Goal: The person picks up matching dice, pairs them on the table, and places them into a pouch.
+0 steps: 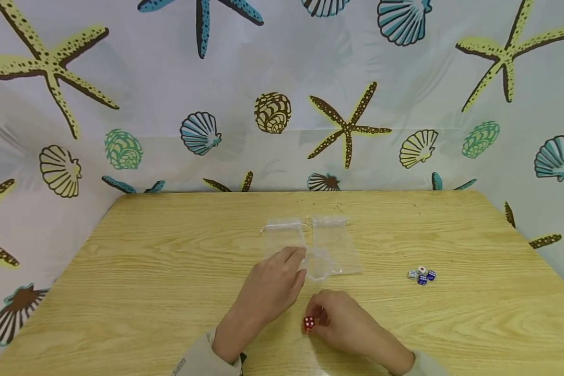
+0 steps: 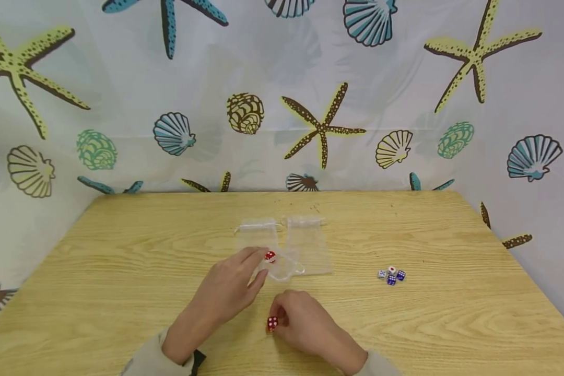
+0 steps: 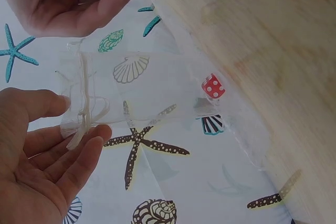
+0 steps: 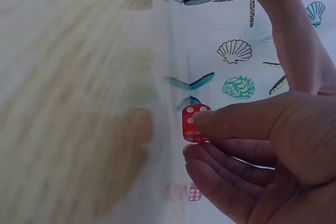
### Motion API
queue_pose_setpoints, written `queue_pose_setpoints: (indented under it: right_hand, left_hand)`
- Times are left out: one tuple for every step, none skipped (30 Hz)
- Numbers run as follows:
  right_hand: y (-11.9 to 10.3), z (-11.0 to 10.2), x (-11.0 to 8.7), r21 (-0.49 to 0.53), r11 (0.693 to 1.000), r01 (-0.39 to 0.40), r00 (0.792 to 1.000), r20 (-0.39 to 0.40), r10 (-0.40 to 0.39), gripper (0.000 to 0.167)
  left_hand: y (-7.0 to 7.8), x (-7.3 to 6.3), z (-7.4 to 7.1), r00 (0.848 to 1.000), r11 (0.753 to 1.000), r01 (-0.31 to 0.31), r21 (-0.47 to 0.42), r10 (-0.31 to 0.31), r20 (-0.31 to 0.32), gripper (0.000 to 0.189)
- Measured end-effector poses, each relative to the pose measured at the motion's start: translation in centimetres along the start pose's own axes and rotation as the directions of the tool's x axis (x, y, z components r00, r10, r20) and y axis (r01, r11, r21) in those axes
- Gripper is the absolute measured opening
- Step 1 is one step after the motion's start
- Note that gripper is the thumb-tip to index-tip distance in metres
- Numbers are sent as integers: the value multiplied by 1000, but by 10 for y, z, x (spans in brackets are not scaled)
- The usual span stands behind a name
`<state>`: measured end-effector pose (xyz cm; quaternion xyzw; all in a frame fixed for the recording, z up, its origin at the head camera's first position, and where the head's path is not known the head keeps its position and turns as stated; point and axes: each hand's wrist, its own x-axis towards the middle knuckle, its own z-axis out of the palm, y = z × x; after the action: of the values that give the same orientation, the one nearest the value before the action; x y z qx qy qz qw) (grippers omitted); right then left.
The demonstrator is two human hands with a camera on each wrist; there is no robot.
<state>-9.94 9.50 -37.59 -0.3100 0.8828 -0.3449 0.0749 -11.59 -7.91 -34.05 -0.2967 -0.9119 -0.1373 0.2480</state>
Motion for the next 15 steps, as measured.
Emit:
queue_pose_setpoints:
  right_hand:
    - [0,-2,0,-2,1000,0,1000,-7,0,14]
    - [-1,-3,0,-4,1000,1,1000,-13,-1,14]
    - [-2,-5,0,-7,1000,6,1000,-20,-6,15]
    - [-3,-8,0,-9,1000,14,999,-29,-14,15]
    - [-3,-10,-1,-10,1000,24,999,-40,-24,16]
    - [-4,-13,-1,-10,999,32,998,-49,-33,16]
    - [-5,-15,-1,-14,999,42,997,-59,-43,17]
    - [-7,-19,-1,-17,998,52,996,-68,-53,17]
    - [-8,-22,-2,-22,998,63,995,-77,-65,18]
    - [-9,-26,-2,-28,997,72,993,-88,-74,18]
    - [-10,-30,-2,-33,996,79,992,-96,-82,18]
    - [-12,-34,-2,-38,996,85,991,-103,-89,17]
    - [-13,-37,-3,-46,995,88,990,-109,-93,17]
    - [-14,-42,-3,-52,995,88,989,-112,-94,16]
    - [-15,-46,-3,-58,994,89,988,-119,-95,15]
  left_hand:
    - [0,1,0,1000,1000,1,2,-1,-1,31]
    - [0,1,1,1000,1000,1,4,-1,-2,31]
    - [0,1,1,1000,1000,0,7,0,-4,31]
    - [0,2,1,1000,1000,-1,10,1,-6,31]
    - [0,2,2,1000,1000,-1,14,1,-9,31]
    - [0,2,2,1000,1000,-1,17,1,-12,31]
    - [0,3,2,1000,1000,-1,20,1,-14,31]
    - [0,3,3,1000,1000,-1,22,1,-17,31]
    - [0,3,3,1000,1000,0,24,0,-19,31]
    - [0,4,3,1000,1000,1,24,0,-21,31]
    - [1,4,4,1000,1000,3,25,-2,-22,31]
    - [1,5,4,1000,1000,4,23,-4,-23,32]
    - [1,5,4,1000,1000,6,22,-6,-22,32]
    - [1,6,4,1000,1000,7,20,-7,-22,32]
    - [2,6,3,1000,1000,8,19,-8,-23,33]
